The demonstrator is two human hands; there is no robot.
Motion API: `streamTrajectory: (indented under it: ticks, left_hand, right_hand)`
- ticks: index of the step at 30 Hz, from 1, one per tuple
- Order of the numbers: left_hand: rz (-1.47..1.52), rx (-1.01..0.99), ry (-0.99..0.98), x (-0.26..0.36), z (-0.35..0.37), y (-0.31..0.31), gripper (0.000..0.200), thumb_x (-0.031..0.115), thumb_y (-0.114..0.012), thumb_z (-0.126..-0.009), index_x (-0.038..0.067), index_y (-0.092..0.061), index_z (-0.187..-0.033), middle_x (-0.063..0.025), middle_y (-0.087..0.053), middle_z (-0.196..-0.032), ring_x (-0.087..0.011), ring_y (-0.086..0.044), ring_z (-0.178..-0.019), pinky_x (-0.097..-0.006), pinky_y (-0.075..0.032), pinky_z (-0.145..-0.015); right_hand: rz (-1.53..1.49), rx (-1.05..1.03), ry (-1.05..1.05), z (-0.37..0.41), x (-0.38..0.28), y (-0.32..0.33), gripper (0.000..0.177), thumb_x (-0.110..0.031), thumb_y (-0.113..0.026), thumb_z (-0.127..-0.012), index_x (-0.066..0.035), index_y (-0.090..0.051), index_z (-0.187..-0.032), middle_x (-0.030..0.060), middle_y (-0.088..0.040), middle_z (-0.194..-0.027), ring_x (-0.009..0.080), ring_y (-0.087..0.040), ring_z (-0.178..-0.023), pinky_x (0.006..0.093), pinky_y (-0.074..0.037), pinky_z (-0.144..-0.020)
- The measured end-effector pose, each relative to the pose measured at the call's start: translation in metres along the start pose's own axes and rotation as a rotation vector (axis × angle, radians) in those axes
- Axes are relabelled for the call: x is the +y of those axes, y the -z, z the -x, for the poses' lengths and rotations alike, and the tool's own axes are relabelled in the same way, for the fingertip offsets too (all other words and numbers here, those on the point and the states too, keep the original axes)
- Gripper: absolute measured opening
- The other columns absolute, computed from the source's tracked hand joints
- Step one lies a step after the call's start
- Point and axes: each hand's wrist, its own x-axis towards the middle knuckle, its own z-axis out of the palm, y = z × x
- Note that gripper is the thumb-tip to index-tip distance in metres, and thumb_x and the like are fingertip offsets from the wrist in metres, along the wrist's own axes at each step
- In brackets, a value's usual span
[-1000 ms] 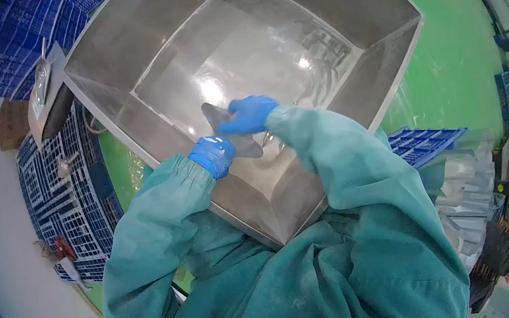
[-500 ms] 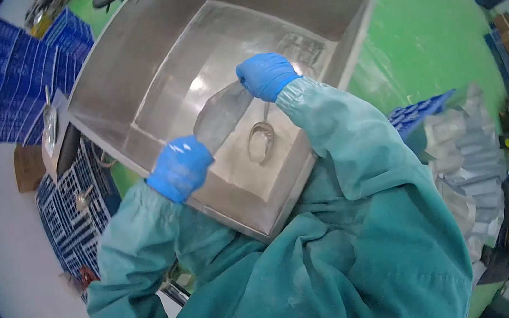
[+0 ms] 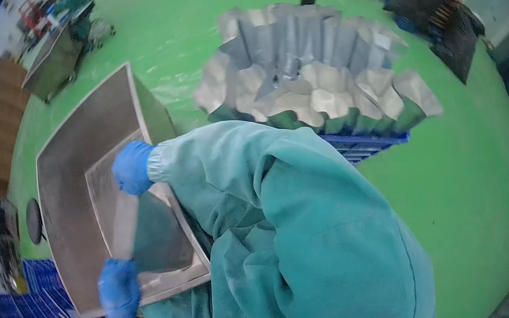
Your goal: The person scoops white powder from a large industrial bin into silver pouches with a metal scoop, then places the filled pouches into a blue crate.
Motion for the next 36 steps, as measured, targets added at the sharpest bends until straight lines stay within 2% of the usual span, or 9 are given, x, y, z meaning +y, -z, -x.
streamTrajectory:
  ticks: [5,7,9,11,16,21,25,29,36]
  left_hand:
    - [0.920,0.343,0.281,-0.003,-0.024,0.108,0.024,0.003,-0.052,-0.086,0.008,-0.062,-0.107,-0.0134,-0.057,-0.115,-0.0267,-0.053,-0.111,-0.0367,-0.041,-0.096]
    - [0.016,0.305,-0.246,0.015,-0.048,0.161,0.028,0.007,-0.051,-0.090,0.006,-0.058,-0.117,-0.0144,-0.053,-0.124,-0.0276,-0.050,-0.118,-0.0368,-0.040,-0.099]
    - [0.025,0.387,-0.253,0.020,-0.082,0.192,0.034,0.016,-0.054,-0.090,0.000,-0.054,-0.121,-0.0145,-0.056,-0.120,-0.0222,-0.054,-0.113,-0.0333,-0.044,-0.095]
    - [0.169,0.463,-0.254,0.036,-0.114,0.208,0.032,0.020,-0.048,-0.094,0.008,-0.053,-0.124,-0.0161,-0.051,-0.127,-0.0256,-0.053,-0.115,-0.0381,-0.043,-0.100]
    - [-0.094,0.466,-0.596,0.004,-0.268,0.228,0.036,0.028,-0.049,-0.094,0.006,-0.054,-0.122,-0.0124,-0.049,-0.131,-0.0241,-0.051,-0.118,-0.0365,-0.038,-0.105]
    - [0.219,0.299,-0.674,0.099,-0.353,0.160,0.030,0.020,-0.050,-0.095,0.004,-0.057,-0.118,-0.0125,-0.056,-0.124,-0.0222,-0.055,-0.110,-0.0338,-0.041,-0.098]
    - [0.059,0.266,-0.843,0.099,-0.435,0.070,0.024,0.016,-0.050,-0.092,0.002,-0.059,-0.110,-0.0168,-0.059,-0.118,-0.0301,-0.056,-0.108,-0.0366,-0.044,-0.095]
    - [-0.290,-0.082,-0.365,0.132,-0.438,-0.025,0.023,0.015,-0.049,-0.087,0.015,-0.064,-0.104,-0.0105,-0.055,-0.125,-0.0334,-0.055,-0.105,-0.0409,-0.045,-0.091]
    - [0.159,0.048,-0.443,0.108,-0.422,-0.070,0.043,0.006,-0.049,-0.081,0.014,-0.053,-0.123,-0.0131,-0.046,-0.134,-0.0322,-0.044,-0.122,-0.0401,-0.037,-0.102]
  right_hand:
    - [-0.009,0.396,0.054,0.053,-0.019,0.120,0.025,-0.025,-0.053,-0.067,-0.010,-0.070,-0.076,0.0156,-0.065,-0.075,0.0349,-0.062,-0.070,0.0450,-0.050,-0.066]
    - [-0.004,0.527,0.036,0.079,-0.020,0.171,0.028,-0.030,-0.052,-0.075,-0.007,-0.067,-0.073,0.0126,-0.065,-0.074,0.0305,-0.062,-0.071,0.0414,-0.049,-0.067]
    - [-0.023,0.691,0.107,0.098,-0.015,0.219,0.028,-0.029,-0.054,-0.070,-0.006,-0.069,-0.077,0.0168,-0.065,-0.074,0.0343,-0.062,-0.067,0.0425,-0.050,-0.066]
    - [0.021,0.820,0.184,0.121,-0.012,0.271,0.025,-0.018,-0.057,-0.075,0.003,-0.062,-0.062,0.0071,-0.053,-0.050,0.0126,-0.049,-0.047,0.0295,-0.043,-0.048]
    - [-0.049,0.824,0.108,0.154,0.012,0.339,0.025,-0.017,-0.057,-0.079,0.005,-0.065,-0.073,0.0097,-0.062,-0.063,0.0164,-0.057,-0.057,0.0290,-0.048,-0.058]
    - [0.288,0.788,-0.594,0.173,0.049,0.347,0.022,-0.017,-0.056,-0.078,0.002,-0.067,-0.077,0.0100,-0.063,-0.066,0.0163,-0.059,-0.060,0.0302,-0.048,-0.061]
    - [0.428,0.640,-0.489,0.194,0.171,0.299,0.030,-0.031,-0.053,-0.073,-0.006,-0.069,-0.079,0.0162,-0.065,-0.075,0.0329,-0.063,-0.068,0.0419,-0.051,-0.067]
    - [0.482,0.235,-0.801,0.198,0.249,0.187,0.028,-0.029,-0.049,-0.078,-0.011,-0.070,-0.082,0.0158,-0.066,-0.083,0.0348,-0.064,-0.079,0.0439,-0.051,-0.074]
    - [0.310,0.257,-0.784,0.197,0.250,0.166,0.033,-0.033,-0.047,-0.081,-0.008,-0.069,-0.075,0.0182,-0.065,-0.080,0.0361,-0.063,-0.075,0.0460,-0.049,-0.070]
